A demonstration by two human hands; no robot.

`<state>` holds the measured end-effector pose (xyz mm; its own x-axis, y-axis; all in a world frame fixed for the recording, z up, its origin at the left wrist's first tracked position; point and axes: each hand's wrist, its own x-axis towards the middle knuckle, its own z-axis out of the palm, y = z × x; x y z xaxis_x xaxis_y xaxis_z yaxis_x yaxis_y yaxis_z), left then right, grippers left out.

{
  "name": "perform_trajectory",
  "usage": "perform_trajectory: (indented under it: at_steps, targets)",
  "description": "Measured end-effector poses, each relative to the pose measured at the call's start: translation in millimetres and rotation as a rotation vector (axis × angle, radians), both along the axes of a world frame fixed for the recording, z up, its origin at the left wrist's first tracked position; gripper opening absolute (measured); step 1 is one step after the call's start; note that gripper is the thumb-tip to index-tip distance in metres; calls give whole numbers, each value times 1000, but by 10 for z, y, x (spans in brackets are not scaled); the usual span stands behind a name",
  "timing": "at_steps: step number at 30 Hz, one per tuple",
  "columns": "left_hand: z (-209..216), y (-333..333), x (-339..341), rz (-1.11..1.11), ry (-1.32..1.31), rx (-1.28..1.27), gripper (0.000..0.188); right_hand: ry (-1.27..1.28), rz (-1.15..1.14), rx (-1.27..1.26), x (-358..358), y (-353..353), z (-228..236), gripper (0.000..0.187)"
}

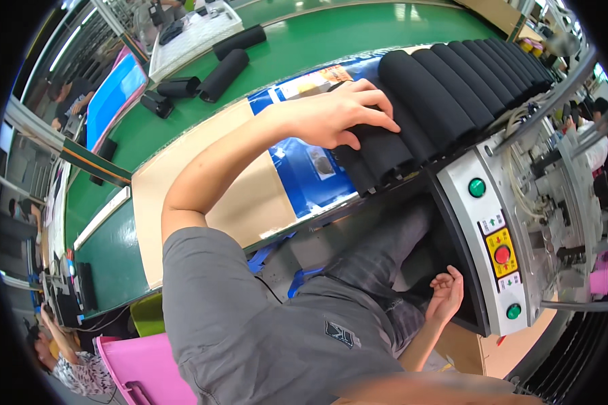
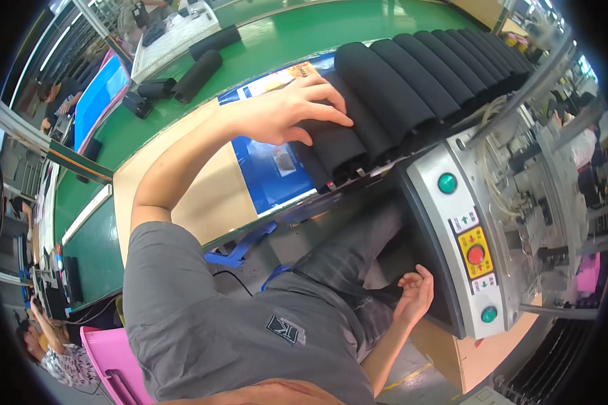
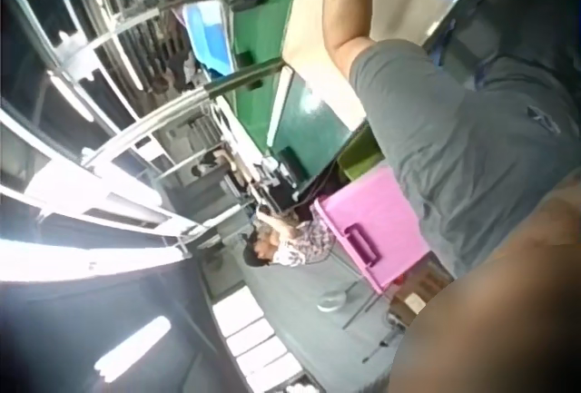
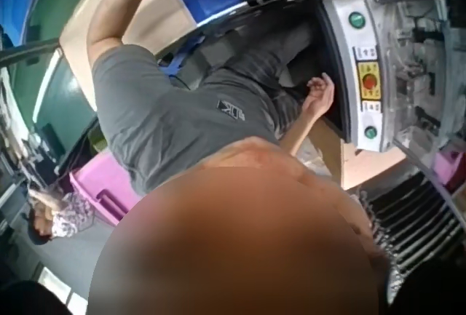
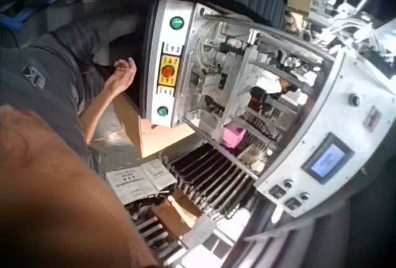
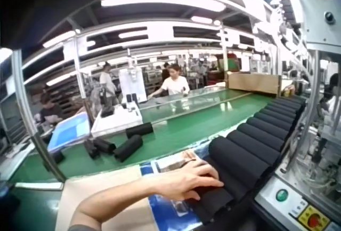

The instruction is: Manually feeding foam components into a sealing machine on a production line.

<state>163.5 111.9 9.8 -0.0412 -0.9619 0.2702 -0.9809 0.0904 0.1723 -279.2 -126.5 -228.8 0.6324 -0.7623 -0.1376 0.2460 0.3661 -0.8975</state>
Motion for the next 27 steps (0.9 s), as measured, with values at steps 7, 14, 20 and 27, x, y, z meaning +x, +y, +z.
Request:
perform_trajectory:
  at_steps: [7,14,20,27]
  targets:
    - [2,704,1107,635,-4,-406,69,85,69,-49,187,104,169,41]
    - [-842,3200,2852,1679,26,230,94,25,162,-25,384,154,283,38]
    - [-813,2859,2395,1490,648,-584,80,77,174,-99,238,189,248,36]
    - [1056,1970,764,879,318,-592,79,2,247,-151,307,146,482,35]
